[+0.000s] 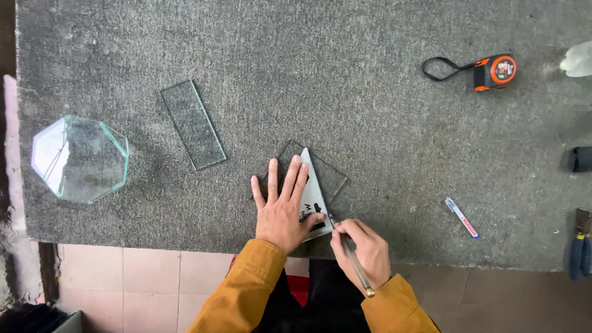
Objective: The person uses a speed square and a marker to draw lines on a glass pane, then uses a glass cutter to score the glass.
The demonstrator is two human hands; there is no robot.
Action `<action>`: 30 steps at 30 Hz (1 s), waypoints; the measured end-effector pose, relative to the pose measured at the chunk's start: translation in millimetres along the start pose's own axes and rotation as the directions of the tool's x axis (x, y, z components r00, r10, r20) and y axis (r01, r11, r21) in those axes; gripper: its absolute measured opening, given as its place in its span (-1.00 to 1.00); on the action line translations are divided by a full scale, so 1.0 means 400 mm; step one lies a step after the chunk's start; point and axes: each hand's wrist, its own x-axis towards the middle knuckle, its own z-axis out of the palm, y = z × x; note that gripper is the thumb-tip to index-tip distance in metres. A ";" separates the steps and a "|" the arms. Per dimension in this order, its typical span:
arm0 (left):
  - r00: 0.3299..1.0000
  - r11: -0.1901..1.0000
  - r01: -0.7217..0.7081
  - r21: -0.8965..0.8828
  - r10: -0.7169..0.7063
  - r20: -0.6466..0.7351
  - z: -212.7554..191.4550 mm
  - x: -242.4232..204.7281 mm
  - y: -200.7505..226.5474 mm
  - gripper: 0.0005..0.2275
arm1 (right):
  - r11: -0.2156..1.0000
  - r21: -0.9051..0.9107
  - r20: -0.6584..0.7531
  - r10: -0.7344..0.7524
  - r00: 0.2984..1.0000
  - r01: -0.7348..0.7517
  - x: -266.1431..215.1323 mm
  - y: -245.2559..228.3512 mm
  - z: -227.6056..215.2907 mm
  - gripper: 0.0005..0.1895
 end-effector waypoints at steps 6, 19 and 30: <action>0.999 0.997 -0.009 0.072 0.012 -0.049 0.012 0.000 -0.002 0.22 | 0.956 -0.039 0.118 0.294 0.949 -0.291 0.021 0.020 -0.039 -0.87; 0.995 0.971 -0.097 -0.219 0.089 -0.047 0.072 -0.213 0.068 -0.47 | 0.765 -0.206 0.003 0.624 0.782 -0.610 0.116 0.166 -0.391 -0.46; 0.922 0.884 -0.387 -0.261 0.379 -0.082 0.111 -0.239 0.061 -0.46 | 0.848 0.271 -0.711 -0.143 0.689 0.455 -0.206 -0.129 -0.898 -0.64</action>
